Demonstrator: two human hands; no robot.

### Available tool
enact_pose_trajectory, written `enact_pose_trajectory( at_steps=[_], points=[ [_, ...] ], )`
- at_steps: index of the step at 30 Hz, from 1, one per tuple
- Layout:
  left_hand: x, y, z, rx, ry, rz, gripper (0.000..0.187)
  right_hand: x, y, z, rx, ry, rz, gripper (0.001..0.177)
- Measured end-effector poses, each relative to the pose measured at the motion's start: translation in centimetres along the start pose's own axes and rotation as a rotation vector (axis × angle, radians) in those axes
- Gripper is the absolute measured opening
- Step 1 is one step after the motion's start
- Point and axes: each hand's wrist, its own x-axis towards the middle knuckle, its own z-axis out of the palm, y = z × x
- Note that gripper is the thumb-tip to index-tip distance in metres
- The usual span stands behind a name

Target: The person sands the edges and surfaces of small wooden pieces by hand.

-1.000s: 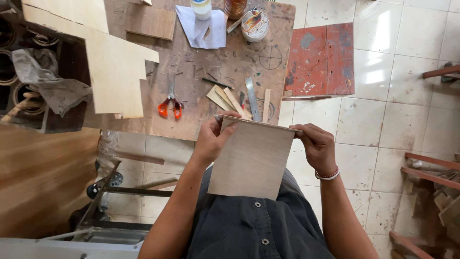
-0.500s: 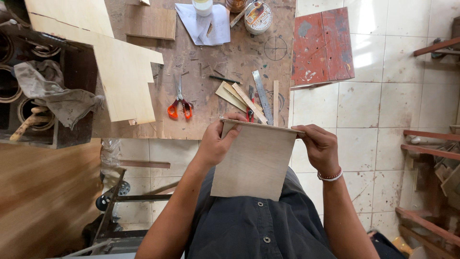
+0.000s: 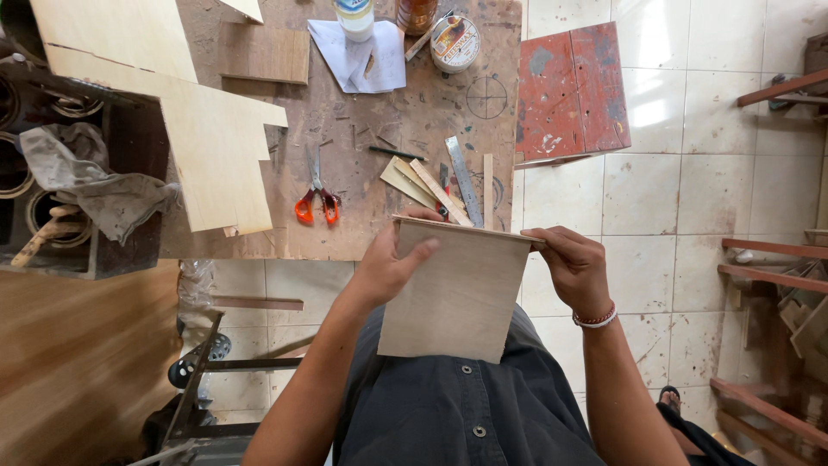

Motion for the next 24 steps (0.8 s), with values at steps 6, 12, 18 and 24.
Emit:
enact_pose_trajectory(
  at_steps=[6, 12, 18, 24],
  points=[
    [-0.4, 1.1, 0.5, -0.039, 0.119, -0.284, 0.032, -0.7, 5.9, -0.9, 0.335, 0.424, 0.241, 0.02],
    [-0.5, 6.3, 2.2, 0.272, 0.503, 0.139, 0.018, -2.0, 14.6, -1.1, 0.529, 0.611, 0.653, 0.01],
    [-0.6, 7.9, 3.6, 0.42, 0.553, 0.603, 0.016, -3.6, 21.0, 1.4, 0.471, 0.309, 0.9, 0.018],
    [-1.5, 6.9, 5.5, 0.767, 0.6, 0.791, 0.015, -1.9, 26.8, 5.3, 0.485, 0.063, 0.895, 0.026]
  ],
)
